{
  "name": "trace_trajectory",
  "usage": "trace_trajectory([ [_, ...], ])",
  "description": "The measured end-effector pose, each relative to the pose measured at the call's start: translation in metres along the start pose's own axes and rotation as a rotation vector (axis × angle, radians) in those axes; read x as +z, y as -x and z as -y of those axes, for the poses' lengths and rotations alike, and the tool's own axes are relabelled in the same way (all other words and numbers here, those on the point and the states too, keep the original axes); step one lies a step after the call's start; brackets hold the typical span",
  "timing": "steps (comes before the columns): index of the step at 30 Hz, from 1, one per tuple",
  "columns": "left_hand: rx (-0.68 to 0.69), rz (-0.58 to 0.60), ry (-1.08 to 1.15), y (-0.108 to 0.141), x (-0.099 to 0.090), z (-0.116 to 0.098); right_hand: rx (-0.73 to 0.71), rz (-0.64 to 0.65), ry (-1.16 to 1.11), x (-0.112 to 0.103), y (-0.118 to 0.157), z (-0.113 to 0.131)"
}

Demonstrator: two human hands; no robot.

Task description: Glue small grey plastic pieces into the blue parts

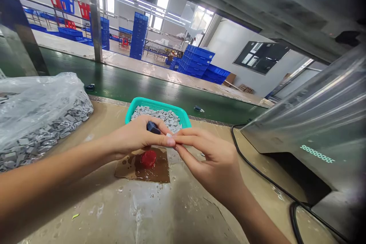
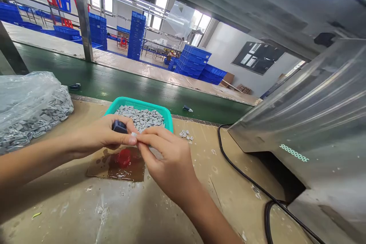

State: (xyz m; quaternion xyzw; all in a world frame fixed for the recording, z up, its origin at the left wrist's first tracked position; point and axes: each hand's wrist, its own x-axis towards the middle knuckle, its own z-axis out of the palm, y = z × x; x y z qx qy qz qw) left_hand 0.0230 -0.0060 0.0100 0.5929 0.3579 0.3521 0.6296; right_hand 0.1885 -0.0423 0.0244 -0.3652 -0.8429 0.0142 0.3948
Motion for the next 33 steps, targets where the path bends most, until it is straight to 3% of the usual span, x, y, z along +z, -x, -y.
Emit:
trace_trajectory([
  [4,-0.044,0.077,0.146,0.002,0.002,0.002,-0.035,-0.07,0.059,-0.001,0.006,0.003],
  [7,-0.027,0.166,0.44,0.0,0.001,0.001,0.049,-0.094,-0.006,0.0,0.013,-0.002],
  [11,-0.1,0.027,0.617,-0.006,-0.003,-0.001,0.25,-0.062,-0.131,0.01,0.027,-0.025],
  [16,-0.027,-0.081,0.705,-0.011,-0.02,-0.005,0.428,-0.116,-0.17,0.012,0.046,-0.052],
  [21,-0.028,-0.16,0.651,-0.012,-0.026,-0.005,0.452,0.124,-0.105,-0.013,0.063,-0.047],
  [27,-0.038,-0.211,0.403,-0.003,-0.011,-0.011,0.566,0.549,-0.155,-0.075,0.115,-0.016],
  [30,-0.11,-0.185,0.352,-0.001,-0.008,-0.013,0.604,0.57,-0.132,-0.084,0.143,0.008],
  [33,-0.153,-0.129,0.345,-0.001,-0.007,-0.005,0.509,0.572,-0.06,-0.071,0.159,0.02],
])
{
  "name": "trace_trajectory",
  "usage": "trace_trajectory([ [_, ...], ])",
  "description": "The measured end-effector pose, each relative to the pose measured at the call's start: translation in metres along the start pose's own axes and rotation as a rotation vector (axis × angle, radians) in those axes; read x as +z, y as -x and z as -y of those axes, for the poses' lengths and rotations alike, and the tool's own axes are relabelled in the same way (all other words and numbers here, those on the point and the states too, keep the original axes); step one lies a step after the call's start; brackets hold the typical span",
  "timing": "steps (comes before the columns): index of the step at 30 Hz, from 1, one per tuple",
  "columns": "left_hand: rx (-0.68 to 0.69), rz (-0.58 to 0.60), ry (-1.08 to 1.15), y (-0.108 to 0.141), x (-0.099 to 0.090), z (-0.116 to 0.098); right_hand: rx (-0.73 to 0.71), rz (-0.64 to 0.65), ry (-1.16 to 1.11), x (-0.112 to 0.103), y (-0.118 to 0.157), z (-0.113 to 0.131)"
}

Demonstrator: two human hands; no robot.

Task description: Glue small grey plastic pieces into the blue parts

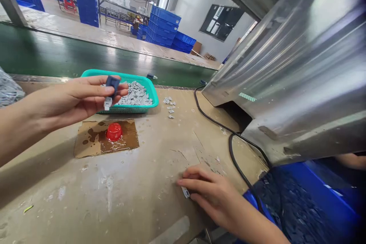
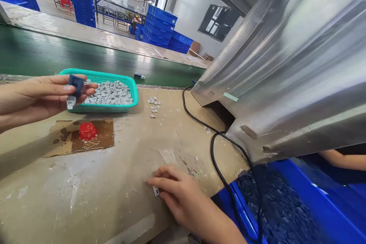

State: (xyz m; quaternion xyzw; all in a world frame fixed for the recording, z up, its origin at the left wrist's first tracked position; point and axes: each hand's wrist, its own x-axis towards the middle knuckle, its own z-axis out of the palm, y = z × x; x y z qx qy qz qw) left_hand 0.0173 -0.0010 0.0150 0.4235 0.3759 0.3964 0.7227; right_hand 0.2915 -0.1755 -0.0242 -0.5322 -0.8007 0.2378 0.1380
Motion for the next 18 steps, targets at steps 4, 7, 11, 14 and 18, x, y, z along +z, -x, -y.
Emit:
trace_trajectory([
  [4,-0.095,0.205,0.017,0.008,0.004,0.012,-0.092,-0.037,0.094,0.017,-0.004,-0.006],
  [7,-0.165,0.319,0.084,0.022,0.018,0.014,-0.099,-0.109,0.081,0.014,-0.014,-0.01],
  [11,-0.25,0.329,0.28,0.029,0.035,0.01,-0.075,-0.263,-0.072,-0.006,-0.047,0.005],
  [14,-0.287,0.319,0.399,0.022,0.034,0.005,-0.105,-0.278,-0.173,-0.021,-0.084,0.025],
  [18,-0.264,0.319,0.468,0.011,0.021,-0.001,-0.242,-0.315,-0.274,-0.035,-0.129,0.046],
])
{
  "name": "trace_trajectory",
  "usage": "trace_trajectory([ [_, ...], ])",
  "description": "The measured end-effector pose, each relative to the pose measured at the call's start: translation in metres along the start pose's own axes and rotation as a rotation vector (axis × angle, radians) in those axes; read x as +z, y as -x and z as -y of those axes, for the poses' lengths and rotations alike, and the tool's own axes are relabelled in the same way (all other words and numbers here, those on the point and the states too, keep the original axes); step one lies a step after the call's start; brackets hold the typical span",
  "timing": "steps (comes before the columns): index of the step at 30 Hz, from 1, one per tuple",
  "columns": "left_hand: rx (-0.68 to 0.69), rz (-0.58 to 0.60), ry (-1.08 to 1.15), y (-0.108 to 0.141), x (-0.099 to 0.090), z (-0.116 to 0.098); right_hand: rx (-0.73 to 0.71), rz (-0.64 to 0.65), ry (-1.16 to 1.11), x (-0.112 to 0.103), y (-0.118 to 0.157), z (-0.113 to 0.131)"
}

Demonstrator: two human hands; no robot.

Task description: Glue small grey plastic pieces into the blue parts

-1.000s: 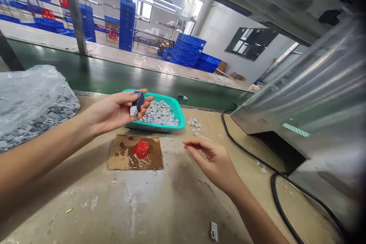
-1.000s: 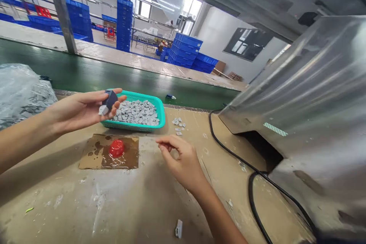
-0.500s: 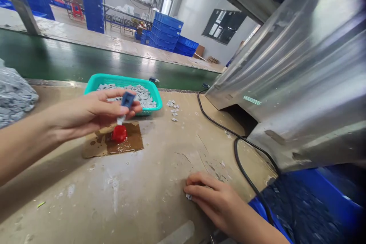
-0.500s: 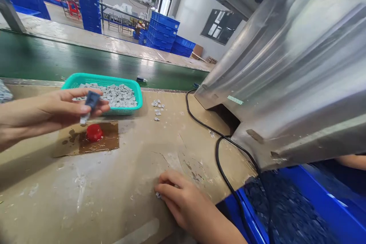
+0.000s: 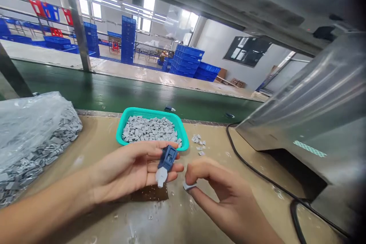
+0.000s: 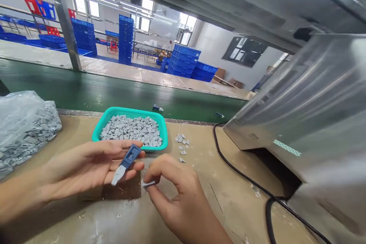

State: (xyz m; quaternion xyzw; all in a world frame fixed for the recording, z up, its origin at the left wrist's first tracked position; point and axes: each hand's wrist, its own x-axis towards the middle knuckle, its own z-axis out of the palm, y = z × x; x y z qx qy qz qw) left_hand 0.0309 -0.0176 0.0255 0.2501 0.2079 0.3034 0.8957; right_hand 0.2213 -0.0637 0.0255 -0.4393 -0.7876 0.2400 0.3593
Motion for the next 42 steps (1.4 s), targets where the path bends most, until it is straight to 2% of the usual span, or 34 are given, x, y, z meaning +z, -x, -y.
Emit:
trace_trajectory([
  [3,0.027,-0.039,-0.074,-0.002,-0.005,-0.005,-0.099,-0.085,-0.084,0.001,-0.024,0.001],
  [5,0.109,-0.105,-0.186,-0.004,-0.007,-0.007,-0.157,-0.12,-0.1,0.003,-0.033,0.0],
  [9,0.39,-0.201,-0.722,-0.006,-0.012,-0.011,-0.222,-0.135,-0.032,0.013,-0.04,0.0],
  [11,0.424,-0.224,-0.973,-0.005,-0.013,-0.014,-0.259,-0.155,0.039,0.017,-0.041,0.0],
  [13,0.375,-0.19,-1.069,-0.003,-0.013,-0.015,-0.28,-0.167,0.096,0.02,-0.04,0.001],
  [16,0.356,-0.148,-1.077,-0.003,-0.011,-0.011,-0.269,-0.168,0.128,0.024,-0.038,0.001],
  [21,0.426,-0.207,-1.105,-0.004,-0.009,-0.005,-0.288,-0.186,0.179,0.025,-0.035,0.002],
  [26,0.396,-0.189,-1.125,0.0,-0.008,-0.012,-0.471,-0.116,0.296,0.017,-0.029,0.002],
  [30,0.344,-0.132,-1.128,0.001,-0.007,-0.015,-0.584,-0.138,0.412,0.017,-0.024,0.002],
  [36,0.218,-0.017,-1.118,-0.001,-0.015,-0.016,-0.677,-0.122,0.35,0.021,-0.026,0.004],
  [42,0.141,0.01,-1.11,0.001,-0.018,-0.017,-0.607,-0.092,0.312,0.013,-0.024,0.004],
])
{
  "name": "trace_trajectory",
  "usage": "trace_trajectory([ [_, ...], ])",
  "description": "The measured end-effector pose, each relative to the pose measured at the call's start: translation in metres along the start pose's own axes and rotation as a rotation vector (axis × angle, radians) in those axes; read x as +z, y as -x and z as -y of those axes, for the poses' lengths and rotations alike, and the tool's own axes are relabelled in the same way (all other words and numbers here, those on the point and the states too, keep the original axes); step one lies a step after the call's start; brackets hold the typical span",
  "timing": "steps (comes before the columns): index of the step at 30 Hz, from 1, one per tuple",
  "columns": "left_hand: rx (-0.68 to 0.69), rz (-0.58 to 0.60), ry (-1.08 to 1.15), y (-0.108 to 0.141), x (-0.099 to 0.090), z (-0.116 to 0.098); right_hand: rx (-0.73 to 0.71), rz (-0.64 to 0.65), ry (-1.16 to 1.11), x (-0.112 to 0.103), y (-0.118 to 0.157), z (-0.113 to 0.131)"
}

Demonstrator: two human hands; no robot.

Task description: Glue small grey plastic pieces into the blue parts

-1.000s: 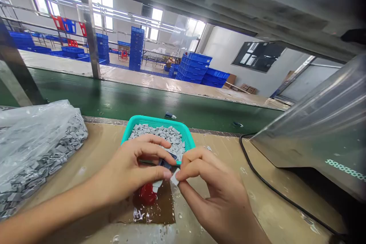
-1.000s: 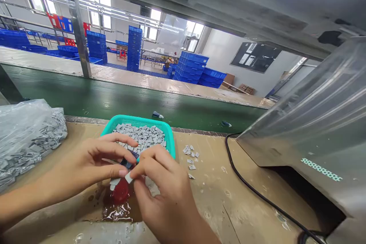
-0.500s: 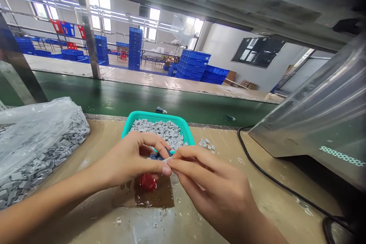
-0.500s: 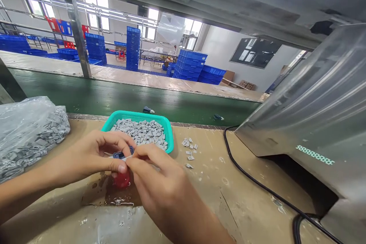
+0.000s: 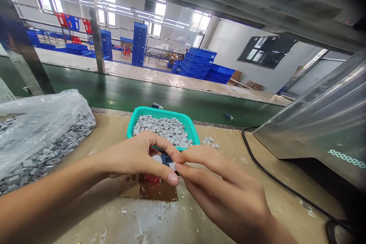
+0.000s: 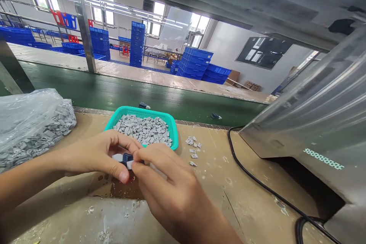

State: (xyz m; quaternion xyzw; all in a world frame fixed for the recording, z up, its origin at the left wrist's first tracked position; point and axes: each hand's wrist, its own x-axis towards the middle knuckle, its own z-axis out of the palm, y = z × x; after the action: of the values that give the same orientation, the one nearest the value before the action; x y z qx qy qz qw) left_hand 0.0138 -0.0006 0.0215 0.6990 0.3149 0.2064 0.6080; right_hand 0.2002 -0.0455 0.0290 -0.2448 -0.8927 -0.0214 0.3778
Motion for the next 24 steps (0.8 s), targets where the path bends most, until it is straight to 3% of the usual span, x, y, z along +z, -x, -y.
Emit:
trace_trajectory([
  [4,0.083,-0.152,0.049,0.0,-0.001,-0.001,0.197,0.053,-0.074,-0.009,0.006,-0.001],
  [7,0.108,-0.3,0.195,-0.001,-0.001,-0.002,0.342,0.092,-0.164,-0.002,0.022,-0.005],
  [12,0.067,-0.316,0.447,-0.003,-0.003,0.004,0.416,0.143,-0.16,0.027,0.058,-0.013],
  [24,0.048,-0.396,-0.099,-0.003,0.001,0.006,0.441,0.072,-0.139,0.042,0.077,-0.012],
])
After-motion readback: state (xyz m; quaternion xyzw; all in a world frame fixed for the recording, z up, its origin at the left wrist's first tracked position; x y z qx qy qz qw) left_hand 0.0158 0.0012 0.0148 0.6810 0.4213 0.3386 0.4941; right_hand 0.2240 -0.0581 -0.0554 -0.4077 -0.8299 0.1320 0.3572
